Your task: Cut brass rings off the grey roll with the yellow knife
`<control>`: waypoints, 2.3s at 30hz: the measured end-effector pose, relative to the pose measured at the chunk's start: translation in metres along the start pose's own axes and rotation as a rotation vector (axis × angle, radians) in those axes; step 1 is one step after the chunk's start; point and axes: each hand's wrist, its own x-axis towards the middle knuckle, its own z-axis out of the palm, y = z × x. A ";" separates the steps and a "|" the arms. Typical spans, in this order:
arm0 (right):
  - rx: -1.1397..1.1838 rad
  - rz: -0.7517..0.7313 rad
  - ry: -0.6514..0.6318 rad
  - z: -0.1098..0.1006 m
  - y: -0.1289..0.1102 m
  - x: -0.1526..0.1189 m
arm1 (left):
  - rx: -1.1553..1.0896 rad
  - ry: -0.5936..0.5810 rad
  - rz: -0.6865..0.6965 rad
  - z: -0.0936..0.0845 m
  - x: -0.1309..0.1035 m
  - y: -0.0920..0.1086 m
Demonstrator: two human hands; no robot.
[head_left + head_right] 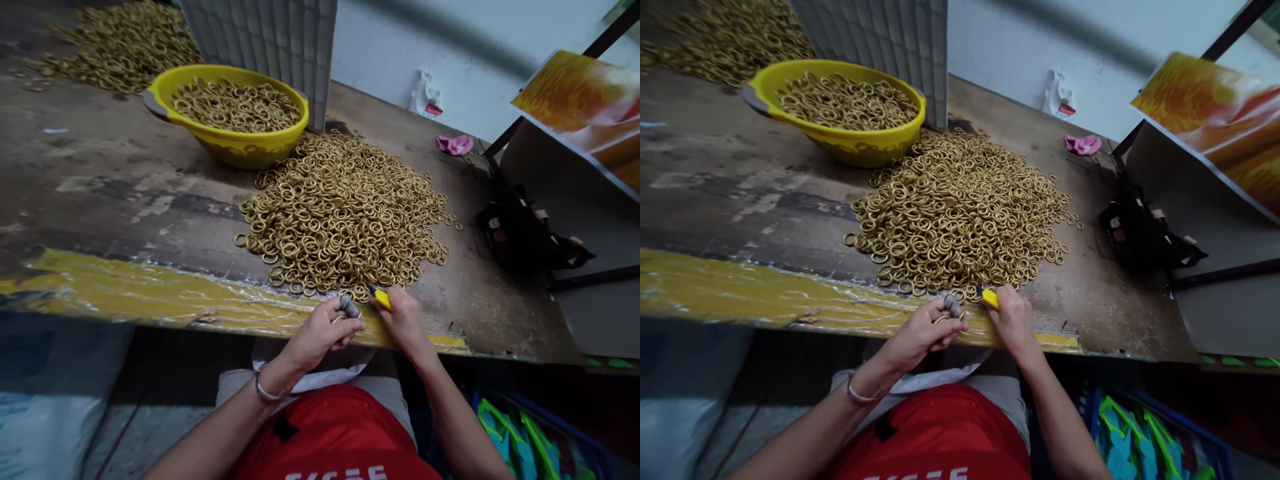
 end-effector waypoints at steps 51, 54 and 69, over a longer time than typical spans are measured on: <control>-0.122 0.179 -0.004 -0.028 0.019 -0.017 | 0.226 -0.234 0.111 0.000 -0.034 0.020; 0.062 0.006 0.025 -0.023 0.012 -0.013 | -0.029 -0.108 0.012 -0.008 -0.027 0.010; -0.204 -0.228 -0.230 0.001 -0.045 0.015 | -0.429 0.076 0.017 -0.041 -0.022 0.008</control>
